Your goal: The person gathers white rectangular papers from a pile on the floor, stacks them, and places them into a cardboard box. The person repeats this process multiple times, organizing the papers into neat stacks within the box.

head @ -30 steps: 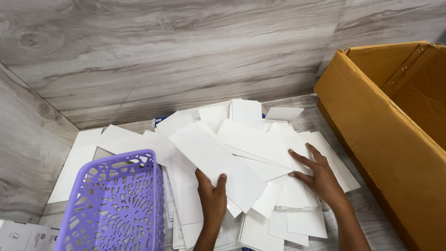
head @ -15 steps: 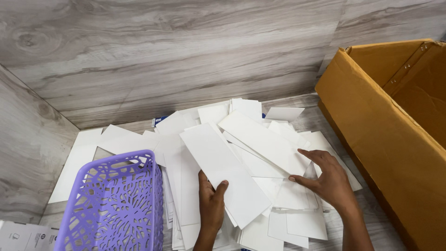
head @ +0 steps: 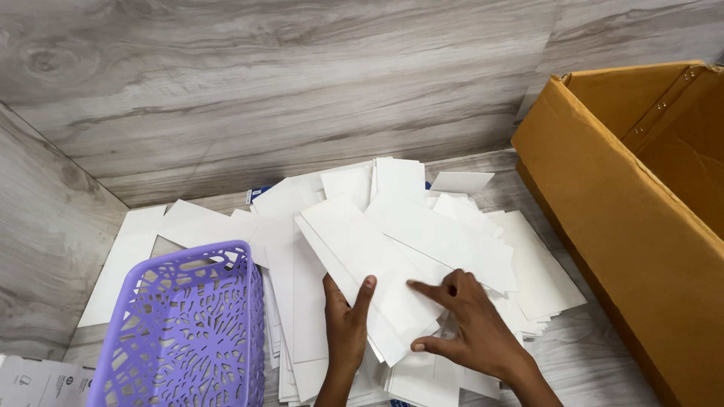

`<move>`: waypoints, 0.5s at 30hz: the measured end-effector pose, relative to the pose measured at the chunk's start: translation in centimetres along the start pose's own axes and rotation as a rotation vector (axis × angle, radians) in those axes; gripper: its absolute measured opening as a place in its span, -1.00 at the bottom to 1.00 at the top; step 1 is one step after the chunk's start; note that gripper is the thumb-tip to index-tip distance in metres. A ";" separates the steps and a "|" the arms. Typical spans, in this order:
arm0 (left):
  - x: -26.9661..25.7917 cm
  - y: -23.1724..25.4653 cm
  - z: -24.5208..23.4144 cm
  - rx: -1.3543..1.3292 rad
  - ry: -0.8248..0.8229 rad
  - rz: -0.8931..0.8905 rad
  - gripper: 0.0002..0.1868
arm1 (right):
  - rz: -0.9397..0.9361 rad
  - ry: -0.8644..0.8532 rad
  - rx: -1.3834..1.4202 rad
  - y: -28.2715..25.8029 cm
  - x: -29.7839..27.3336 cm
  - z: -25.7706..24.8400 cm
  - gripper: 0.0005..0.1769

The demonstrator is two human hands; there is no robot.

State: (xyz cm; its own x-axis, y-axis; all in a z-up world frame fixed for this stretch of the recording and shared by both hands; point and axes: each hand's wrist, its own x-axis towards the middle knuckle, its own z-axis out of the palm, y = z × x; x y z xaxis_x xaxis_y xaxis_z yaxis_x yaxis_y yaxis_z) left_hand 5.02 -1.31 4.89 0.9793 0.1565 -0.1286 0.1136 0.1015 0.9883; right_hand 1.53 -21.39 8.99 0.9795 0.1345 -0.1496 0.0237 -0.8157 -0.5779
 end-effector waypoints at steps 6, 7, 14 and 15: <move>0.1 -0.3 0.2 -0.009 -0.059 0.066 -0.15 | -0.163 0.289 0.214 3.2 1.2 0.9 -0.34; 0.2 -0.5 0.2 0.007 -0.058 0.059 -0.13 | -0.161 0.398 0.113 4.2 1.5 0.7 -0.33; 0.3 -1.1 0.1 0.032 -0.046 0.101 -0.22 | 0.085 0.342 -0.148 8.6 3.3 -1.2 -0.01; 0.3 -1.2 0.1 0.042 -0.042 0.133 -0.25 | 0.141 0.260 -0.093 9.0 3.2 -1.4 -0.04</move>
State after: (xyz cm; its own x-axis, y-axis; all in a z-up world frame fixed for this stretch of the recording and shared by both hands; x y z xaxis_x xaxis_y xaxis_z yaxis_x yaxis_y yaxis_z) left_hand 5.18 -1.51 3.71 0.9923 0.1240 0.0060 -0.0112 0.0415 0.9991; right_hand 5.18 -29.08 4.41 0.9925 -0.1224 -0.0056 -0.1096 -0.8655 -0.4888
